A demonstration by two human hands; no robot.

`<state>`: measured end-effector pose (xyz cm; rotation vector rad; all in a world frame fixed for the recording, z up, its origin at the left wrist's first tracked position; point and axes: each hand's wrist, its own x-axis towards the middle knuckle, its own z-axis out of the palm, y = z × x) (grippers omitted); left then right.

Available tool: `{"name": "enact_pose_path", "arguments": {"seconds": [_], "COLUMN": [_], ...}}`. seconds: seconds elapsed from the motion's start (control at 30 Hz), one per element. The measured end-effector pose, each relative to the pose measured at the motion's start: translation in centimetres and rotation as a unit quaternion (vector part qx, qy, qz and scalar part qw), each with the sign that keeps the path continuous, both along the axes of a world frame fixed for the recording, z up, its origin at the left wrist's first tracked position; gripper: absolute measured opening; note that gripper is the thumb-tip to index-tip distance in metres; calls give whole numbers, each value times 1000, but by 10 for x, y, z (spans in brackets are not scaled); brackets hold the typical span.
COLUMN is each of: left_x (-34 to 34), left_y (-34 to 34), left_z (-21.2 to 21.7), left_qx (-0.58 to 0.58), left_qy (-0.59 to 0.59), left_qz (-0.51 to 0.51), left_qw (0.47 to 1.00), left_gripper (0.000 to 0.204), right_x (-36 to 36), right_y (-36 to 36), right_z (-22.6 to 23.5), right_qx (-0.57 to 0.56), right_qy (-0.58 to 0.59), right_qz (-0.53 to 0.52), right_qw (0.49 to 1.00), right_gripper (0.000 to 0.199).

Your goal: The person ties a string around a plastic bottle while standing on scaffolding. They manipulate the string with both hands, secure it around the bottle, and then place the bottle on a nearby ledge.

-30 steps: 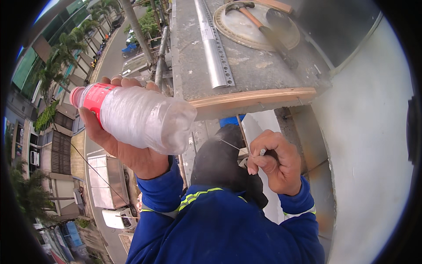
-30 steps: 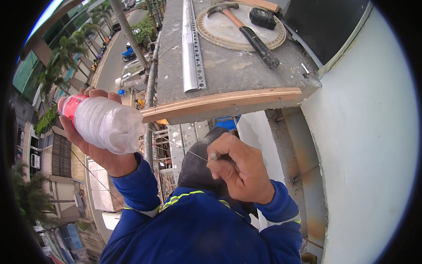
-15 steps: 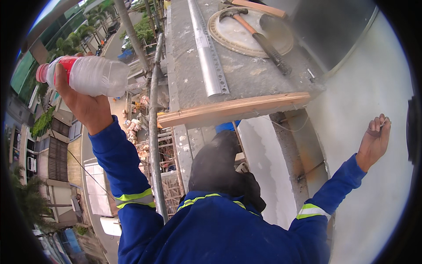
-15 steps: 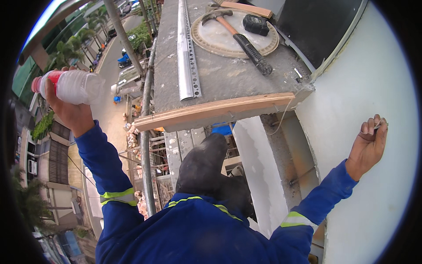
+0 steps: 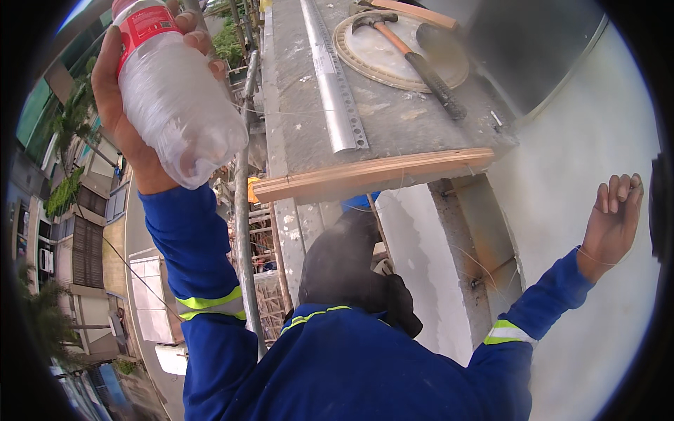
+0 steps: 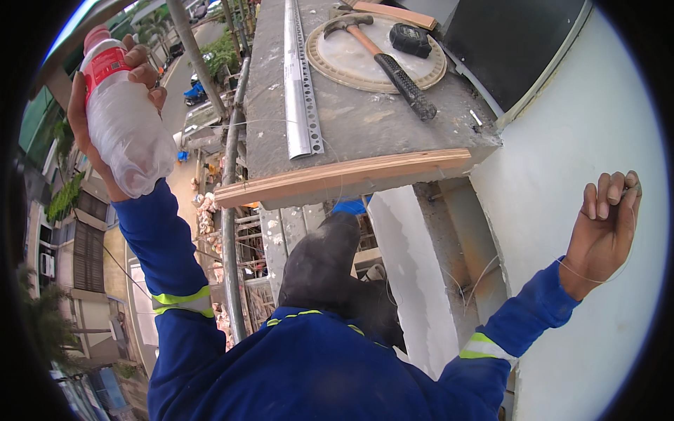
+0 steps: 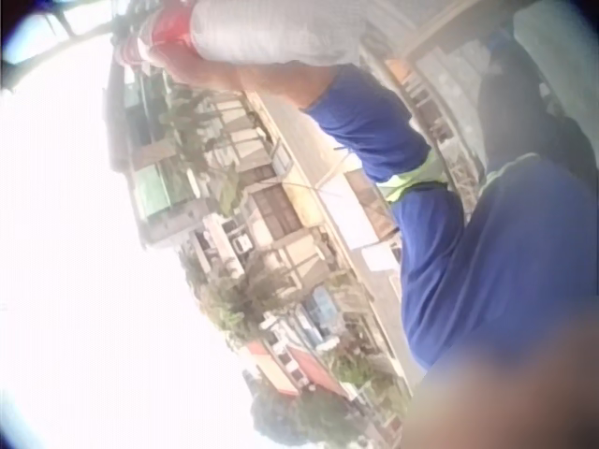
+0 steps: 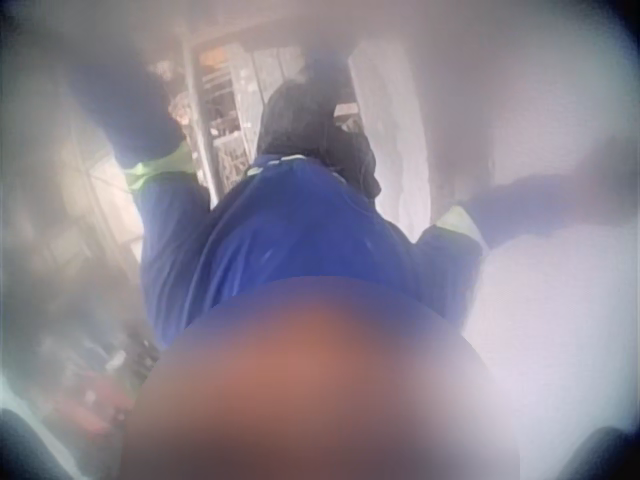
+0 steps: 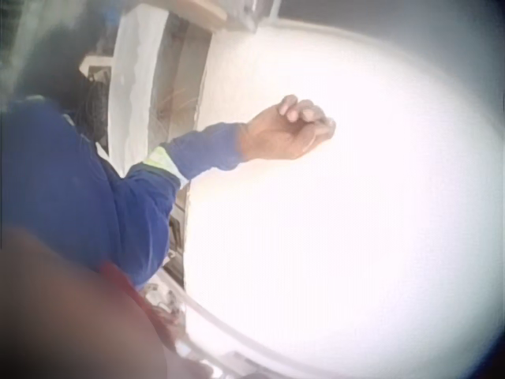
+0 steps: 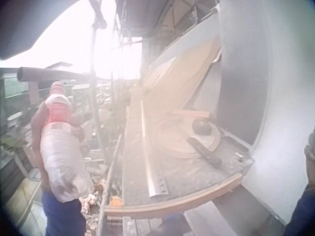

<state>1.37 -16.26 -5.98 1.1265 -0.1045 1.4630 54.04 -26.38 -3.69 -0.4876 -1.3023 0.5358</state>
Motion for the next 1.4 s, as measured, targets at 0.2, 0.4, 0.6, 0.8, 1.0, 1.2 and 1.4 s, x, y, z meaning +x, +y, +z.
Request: {"name": "enact_pose_path", "arguments": {"seconds": [0.2,0.4,0.6,0.8,1.0,1.2,1.4], "left_x": [10,77,113,96,96,120,151], "left_y": [-55,-64,-72,-69,-64,-21,33], "left_z": [-1,-45,-70,-80,-64,-29,-3], "left_qx": [-10,-46,-217,-168,-150,-5,195], "left_qy": [55,-2,-15,25,114,269,443], "left_qz": [-25,-80,0,71,287,384,394], "left_qw": [998,996,976,983,939,883,781], "left_gripper": [83,82,80,80,68,67,68], "right_x": [-69,-167,-227,-208,-177,-143,-117], "right_y": [-1,9,35,29,14,6,22], "right_z": [-17,-61,-107,-109,-87,-50,-23], "right_qx": [-72,-215,-233,-331,-215,-143,-118], "right_qy": [-51,-192,-273,-180,-296,-310,-306], "right_qz": [119,143,306,358,271,81,-132], "right_qw": [989,947,882,854,890,937,935], "right_gripper": [14,39,25,14,13,13,14]}}
